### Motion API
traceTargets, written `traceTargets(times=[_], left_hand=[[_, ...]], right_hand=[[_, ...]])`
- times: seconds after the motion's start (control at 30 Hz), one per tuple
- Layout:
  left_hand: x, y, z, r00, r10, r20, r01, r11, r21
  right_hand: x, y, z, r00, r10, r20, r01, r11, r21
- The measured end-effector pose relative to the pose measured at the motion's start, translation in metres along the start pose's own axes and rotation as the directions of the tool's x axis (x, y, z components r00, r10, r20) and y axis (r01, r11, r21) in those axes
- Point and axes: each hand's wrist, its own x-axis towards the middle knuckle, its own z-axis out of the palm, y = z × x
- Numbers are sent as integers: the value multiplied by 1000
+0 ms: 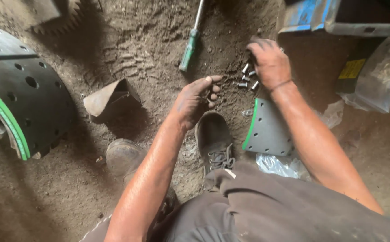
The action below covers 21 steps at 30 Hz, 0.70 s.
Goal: The person assembles curved metal parts by inserting and hammering metal pins into pre-drilled holes. They handle multiple curved metal pieces, align them, and secure them with pins using a hammer.
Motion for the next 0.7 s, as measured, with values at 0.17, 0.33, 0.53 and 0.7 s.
traceTargets(times=[0.17, 0.33, 0.53, 0.7], left_hand=[[8, -7, -1, 992, -16, -122, 6, 997, -76], [41, -27, 5, 993, -65, -103, 39, 970, -238], [48, -40, -1, 996, -94, 11, 94, 990, -101], [43, -38, 9, 992, -93, -83, 78, 982, -171]], right_hand=[[13, -48, -37, 981, 183, 60, -192, 956, 224], [-23, -60, -46, 880, 473, 54, -443, 773, 454], [-28, 6, -6, 837, 533, -121, -523, 845, 107], [-20, -9, -39, 775, 617, 134, -613, 684, 395]])
